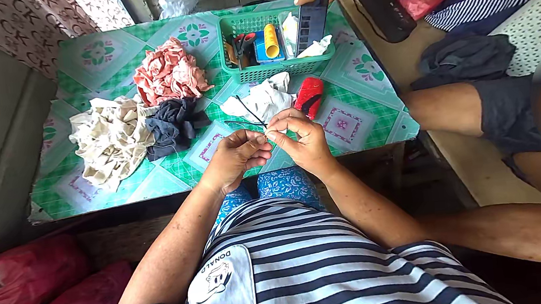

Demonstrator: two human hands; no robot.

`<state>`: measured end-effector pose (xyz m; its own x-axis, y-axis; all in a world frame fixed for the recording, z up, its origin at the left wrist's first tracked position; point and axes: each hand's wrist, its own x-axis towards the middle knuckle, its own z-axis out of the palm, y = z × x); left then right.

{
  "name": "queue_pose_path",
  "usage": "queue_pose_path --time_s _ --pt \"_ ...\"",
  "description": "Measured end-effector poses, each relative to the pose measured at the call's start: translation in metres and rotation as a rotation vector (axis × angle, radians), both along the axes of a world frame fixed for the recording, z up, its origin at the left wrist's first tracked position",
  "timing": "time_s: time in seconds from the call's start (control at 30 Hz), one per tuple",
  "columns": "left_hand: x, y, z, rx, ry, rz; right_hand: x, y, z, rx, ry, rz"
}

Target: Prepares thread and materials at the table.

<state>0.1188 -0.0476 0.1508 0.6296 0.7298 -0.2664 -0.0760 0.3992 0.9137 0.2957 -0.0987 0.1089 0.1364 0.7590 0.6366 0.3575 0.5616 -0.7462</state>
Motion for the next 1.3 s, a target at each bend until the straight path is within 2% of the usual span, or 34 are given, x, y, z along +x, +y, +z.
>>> queue_pose_path --time_s 0.23,0.53,0.83,1.3 --pt "-0.001 0.000 -0.003 0.079 0.027 -0.037 0.000 -0.002 0.004 0.010 -0.090 -0.025" --pt "-0.006 0.003 -0.001 0.186 0.067 -0.112 0.017 -0.006 0.007 -0.011 -0.300 0.053" --pt "-0.010 0.006 0.006 0.280 0.106 -0.221 0.021 -0.006 0.011 -0.014 -0.292 0.090" --pt "-0.009 0.008 0.009 0.337 0.179 -0.276 0.015 -0.006 0.015 0.064 -0.425 0.041"
